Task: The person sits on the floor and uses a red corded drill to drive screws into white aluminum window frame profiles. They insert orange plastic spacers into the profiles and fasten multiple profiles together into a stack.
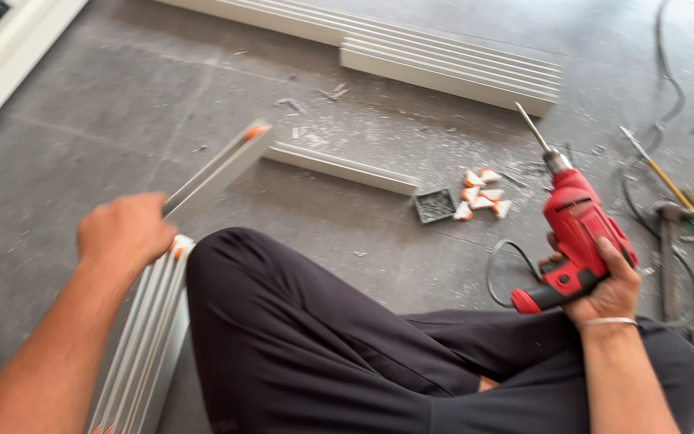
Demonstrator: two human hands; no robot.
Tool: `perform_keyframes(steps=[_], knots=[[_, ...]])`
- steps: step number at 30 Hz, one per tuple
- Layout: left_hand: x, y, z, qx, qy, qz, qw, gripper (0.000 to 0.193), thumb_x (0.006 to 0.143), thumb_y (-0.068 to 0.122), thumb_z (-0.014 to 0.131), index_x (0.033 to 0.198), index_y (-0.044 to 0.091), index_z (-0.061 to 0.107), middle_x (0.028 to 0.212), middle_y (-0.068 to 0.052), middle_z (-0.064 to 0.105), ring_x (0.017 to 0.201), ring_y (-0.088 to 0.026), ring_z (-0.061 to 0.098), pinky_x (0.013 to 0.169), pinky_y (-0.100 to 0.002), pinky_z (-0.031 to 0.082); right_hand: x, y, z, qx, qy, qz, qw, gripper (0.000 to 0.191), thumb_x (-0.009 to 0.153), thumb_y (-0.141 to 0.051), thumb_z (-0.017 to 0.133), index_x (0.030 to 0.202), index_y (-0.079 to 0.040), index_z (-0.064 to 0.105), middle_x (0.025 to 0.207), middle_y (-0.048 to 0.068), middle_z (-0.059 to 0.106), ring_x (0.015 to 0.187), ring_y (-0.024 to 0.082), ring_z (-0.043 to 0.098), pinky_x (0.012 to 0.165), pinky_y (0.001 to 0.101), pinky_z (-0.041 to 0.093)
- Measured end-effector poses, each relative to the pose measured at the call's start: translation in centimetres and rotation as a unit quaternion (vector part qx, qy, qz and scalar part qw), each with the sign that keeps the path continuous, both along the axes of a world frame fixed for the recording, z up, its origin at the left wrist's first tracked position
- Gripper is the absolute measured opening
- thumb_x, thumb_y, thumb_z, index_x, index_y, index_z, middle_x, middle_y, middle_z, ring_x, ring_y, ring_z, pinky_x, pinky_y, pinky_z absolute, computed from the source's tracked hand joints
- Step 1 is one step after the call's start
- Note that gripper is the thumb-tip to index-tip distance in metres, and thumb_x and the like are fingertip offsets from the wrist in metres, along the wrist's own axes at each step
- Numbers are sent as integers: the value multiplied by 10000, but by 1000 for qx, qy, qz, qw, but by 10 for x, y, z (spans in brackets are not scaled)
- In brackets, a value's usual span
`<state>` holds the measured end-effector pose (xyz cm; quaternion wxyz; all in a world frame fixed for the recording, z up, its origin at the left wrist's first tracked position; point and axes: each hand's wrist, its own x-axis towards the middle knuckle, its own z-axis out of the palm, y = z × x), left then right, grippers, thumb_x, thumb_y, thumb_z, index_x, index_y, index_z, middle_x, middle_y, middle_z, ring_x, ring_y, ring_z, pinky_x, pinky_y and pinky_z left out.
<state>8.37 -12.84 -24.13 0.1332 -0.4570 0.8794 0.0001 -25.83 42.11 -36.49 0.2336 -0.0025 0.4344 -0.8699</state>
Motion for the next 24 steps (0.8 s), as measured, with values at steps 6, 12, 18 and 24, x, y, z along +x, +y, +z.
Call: perform_keyframes(steps=[6, 12, 18, 24], knots=[[-138, 96, -12, -37, 19, -268, 963, 248, 866, 179, 634, 1069, 266, 747, 999, -73, 763, 962, -322, 747, 748, -492, 592, -3, 7, 7, -7, -11, -28, 1000, 625, 931, -289, 739, 1458, -3, 565, 1211, 272, 678, 877, 274, 692, 889, 518, 571], [-231, 180, -37, 42, 80, -306, 948, 189, 878, 235, 646, 1039, 168, 720, 976, -118, 757, 922, -342, 754, 767, -475, 591, -17, 18, 8, -25, -26, -61, 997, 636, 897, -301, 753, 1428, -2, 570, 1182, 262, 684, 842, 263, 683, 872, 511, 571], [-268, 190, -60, 181, 280, -14, 943, 563, 822, 295, 750, 1258, 29, 513, 1077, -199, 719, 988, -355, 726, 865, -468, 564, -34, 29, 8, -63, -38, -71, 995, 656, 889, -311, 763, 1440, -18, 560, 1188, 247, 681, 837, 251, 677, 887, 512, 570], [-253, 189, -120, 408, 484, 334, 698, 750, 795, 164, 710, 1358, -3, 243, 1252, -230, 587, 1040, -289, 661, 798, -462, 586, -35, 31, 4, -76, -54, -59, 994, 664, 892, -305, 780, 1455, -32, 560, 1217, 244, 677, 850, 247, 674, 890, 491, 566]])
